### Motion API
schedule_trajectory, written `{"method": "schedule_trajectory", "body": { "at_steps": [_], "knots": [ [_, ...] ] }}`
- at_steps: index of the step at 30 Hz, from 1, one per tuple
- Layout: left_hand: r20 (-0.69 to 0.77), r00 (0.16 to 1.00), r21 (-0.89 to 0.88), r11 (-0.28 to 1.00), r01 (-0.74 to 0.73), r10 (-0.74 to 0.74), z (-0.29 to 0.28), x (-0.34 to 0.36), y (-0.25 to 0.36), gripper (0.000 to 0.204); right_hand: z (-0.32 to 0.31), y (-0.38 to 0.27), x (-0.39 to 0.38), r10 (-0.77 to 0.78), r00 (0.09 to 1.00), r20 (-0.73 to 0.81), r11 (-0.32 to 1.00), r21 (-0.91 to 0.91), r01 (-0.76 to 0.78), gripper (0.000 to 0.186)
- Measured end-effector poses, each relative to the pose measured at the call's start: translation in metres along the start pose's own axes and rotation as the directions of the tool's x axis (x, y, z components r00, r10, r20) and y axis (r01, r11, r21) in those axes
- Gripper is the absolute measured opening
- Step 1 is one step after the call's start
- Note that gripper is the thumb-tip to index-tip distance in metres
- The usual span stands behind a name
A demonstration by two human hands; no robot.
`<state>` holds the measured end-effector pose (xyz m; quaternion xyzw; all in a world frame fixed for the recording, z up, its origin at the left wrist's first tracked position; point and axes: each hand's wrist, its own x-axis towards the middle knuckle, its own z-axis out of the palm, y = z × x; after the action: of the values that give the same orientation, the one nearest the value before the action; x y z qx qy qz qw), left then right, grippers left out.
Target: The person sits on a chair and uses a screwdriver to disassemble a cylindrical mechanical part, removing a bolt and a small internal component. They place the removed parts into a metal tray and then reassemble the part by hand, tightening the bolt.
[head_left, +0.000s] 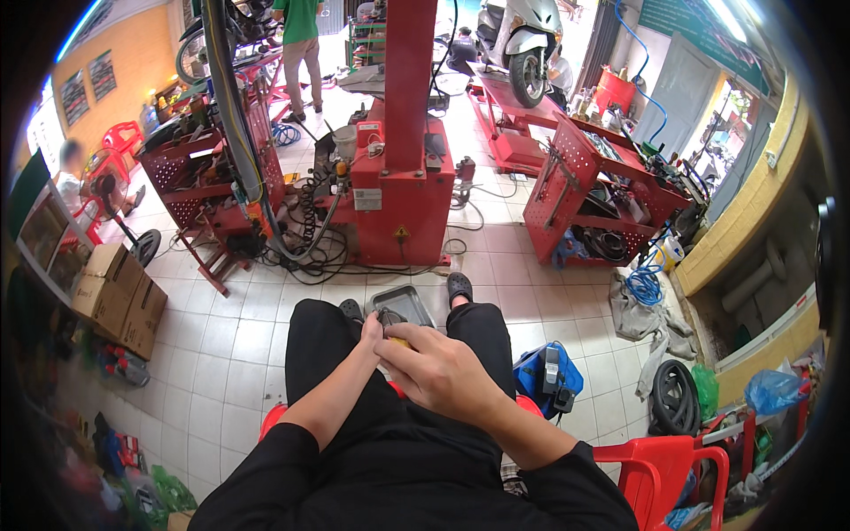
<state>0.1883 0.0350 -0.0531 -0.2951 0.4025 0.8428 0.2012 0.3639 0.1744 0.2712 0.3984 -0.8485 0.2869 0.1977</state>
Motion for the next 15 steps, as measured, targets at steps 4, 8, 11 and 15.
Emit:
{"method": "schedule_trajectory", "body": {
  "at_steps": [4,8,11,15],
  "knots": [
    [0.057,0.998,-0.024,1.000,0.009,-0.008,0.019,-0.043,0.011,0.052,-0.003,-0.005,0.003,0.033,0.998,-0.046,0.999,0.022,-0.032,0.032],
    [0.041,0.998,-0.028,0.998,-0.051,0.052,0.029,-0.077,0.015,0.054,-0.004,-0.007,0.004,0.045,0.993,-0.108,0.997,-0.059,-0.052,0.031],
    [0.044,0.984,0.042,0.984,-0.172,0.170,0.034,-0.090,0.013,0.053,-0.004,-0.005,0.004,0.055,0.992,-0.110,0.978,-0.195,-0.076,0.027],
    [0.077,0.997,-0.047,0.999,-0.002,0.006,0.039,-0.091,0.025,0.050,-0.002,-0.004,0.005,-0.027,0.992,-0.121,0.958,-0.287,-0.009,0.026]
  ]
}}
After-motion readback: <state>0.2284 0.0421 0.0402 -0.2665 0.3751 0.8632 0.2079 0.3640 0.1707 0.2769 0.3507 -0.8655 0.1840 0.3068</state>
